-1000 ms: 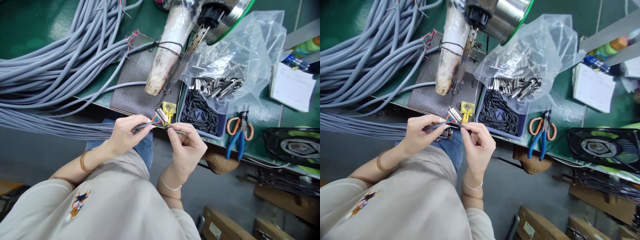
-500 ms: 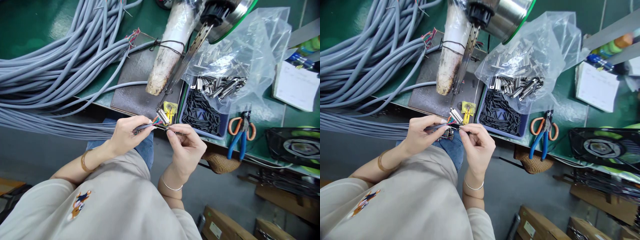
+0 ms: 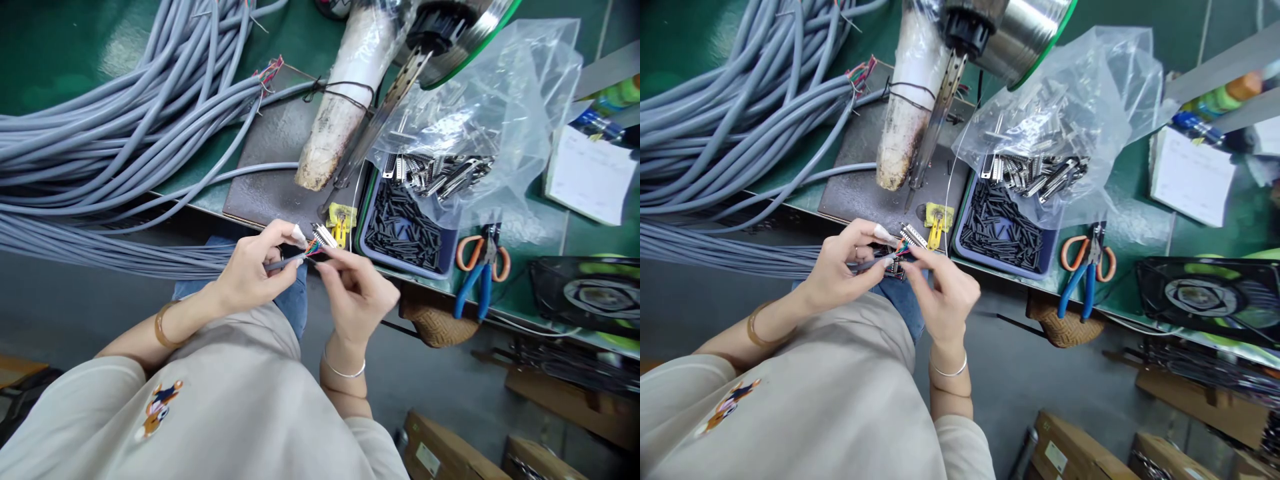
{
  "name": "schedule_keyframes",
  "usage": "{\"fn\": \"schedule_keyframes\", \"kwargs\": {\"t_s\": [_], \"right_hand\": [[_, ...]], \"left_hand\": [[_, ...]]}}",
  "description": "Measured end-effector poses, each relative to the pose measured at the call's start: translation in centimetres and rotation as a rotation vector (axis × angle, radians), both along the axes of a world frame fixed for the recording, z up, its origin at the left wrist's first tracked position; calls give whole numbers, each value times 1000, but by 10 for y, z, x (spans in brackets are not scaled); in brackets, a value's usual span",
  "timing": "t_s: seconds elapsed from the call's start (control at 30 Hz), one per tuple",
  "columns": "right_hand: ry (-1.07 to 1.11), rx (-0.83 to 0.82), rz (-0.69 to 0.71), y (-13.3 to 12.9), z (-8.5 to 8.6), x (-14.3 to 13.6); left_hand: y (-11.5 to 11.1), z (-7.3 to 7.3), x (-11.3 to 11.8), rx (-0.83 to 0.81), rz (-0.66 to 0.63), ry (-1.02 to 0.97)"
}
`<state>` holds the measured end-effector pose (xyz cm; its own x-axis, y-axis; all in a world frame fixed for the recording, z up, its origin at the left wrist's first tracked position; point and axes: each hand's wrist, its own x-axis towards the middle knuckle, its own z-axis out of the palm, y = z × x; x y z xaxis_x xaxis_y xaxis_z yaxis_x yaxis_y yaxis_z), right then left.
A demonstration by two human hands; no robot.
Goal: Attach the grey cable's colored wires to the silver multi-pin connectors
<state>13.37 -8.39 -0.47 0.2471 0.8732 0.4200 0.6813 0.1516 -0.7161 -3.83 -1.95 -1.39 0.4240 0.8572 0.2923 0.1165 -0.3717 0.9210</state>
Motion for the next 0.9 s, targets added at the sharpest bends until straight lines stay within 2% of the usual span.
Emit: {"fn": "schedule_keyframes", "kwargs": {"t_s": [0.07,0.13,0.27,0.43,0.57,0.63,0.77,0.9], "right_hand": [[23,65,-105,1,2,7],[50,37,-133,3,7,12],[84,-181,28,8,16,16],[92,-193,47,9,19,11],[143,-174,51,9,19,9],[185,-174,64,10,19,8],[168,-165,53,9,16,5],[7,-12,10,6,14,4]], "left_hand": [[-1,3,-2,18,-51,-19],[-1,6,-3,95,-101,-33],[-2,10,-1,195,-148,42],[-4,4,4,432,-46,112],[-6,3,8,500,17,150],[-7,5,8,426,-6,92],[-5,10,6,103,-65,-70],[0,12,6,-161,-38,-122]]}}
